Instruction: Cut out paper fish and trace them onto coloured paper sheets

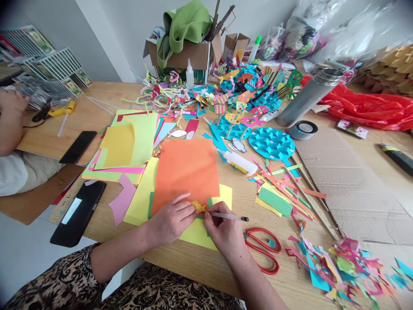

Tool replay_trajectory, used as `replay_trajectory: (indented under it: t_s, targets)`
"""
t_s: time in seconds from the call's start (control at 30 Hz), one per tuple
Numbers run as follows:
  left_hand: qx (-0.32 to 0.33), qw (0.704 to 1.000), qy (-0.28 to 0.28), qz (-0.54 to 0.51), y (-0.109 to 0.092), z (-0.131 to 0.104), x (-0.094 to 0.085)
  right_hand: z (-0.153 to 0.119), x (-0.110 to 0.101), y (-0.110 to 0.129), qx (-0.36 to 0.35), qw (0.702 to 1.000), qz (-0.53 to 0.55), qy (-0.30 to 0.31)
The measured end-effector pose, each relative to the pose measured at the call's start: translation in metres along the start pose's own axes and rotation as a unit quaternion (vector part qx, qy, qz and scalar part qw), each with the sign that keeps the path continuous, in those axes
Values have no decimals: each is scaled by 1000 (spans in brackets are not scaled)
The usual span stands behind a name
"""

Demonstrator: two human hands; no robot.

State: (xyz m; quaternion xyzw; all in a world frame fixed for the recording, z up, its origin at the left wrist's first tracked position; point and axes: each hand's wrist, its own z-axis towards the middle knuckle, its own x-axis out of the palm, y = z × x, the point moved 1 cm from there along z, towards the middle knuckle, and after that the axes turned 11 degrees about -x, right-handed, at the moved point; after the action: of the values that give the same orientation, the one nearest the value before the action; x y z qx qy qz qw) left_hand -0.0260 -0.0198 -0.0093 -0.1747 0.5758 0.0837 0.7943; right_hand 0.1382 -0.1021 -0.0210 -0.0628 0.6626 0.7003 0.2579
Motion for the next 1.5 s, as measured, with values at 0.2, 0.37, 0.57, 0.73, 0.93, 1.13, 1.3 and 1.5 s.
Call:
replay_trajectory:
  t_s: [0.2,0.37,0.57,0.73,0.93,1.13,1.3,1.5]
  targets:
    - [-3,1000,-2,2,0,0,1,0,1,-3,7,1000,-4,-6]
    - [-5,1000,-4,0,0,0,1,-1,0,-2,12,1000,3,-1]
    - [-11,1000,0,-8,0,-1,2,-1,0,-2,11,1000,9,-2]
    - [-20,1000,11,-13,0,0,1,-1,1,-1,6,1000,21,-3]
    - [-25,999,15,-23,0,0,1,-3,-2,1,-2,1000,20,-22]
    - [-31,999,21,-25,0,1,2,-4,-3,0,-15,999,0,-44]
    - [-28,999,16,-24,0,1,2,-3,0,-1,-23,999,-18,-17]
    - [-25,999,15,-17,-1,1,1,-3,-1,0,-36,999,-32,-13]
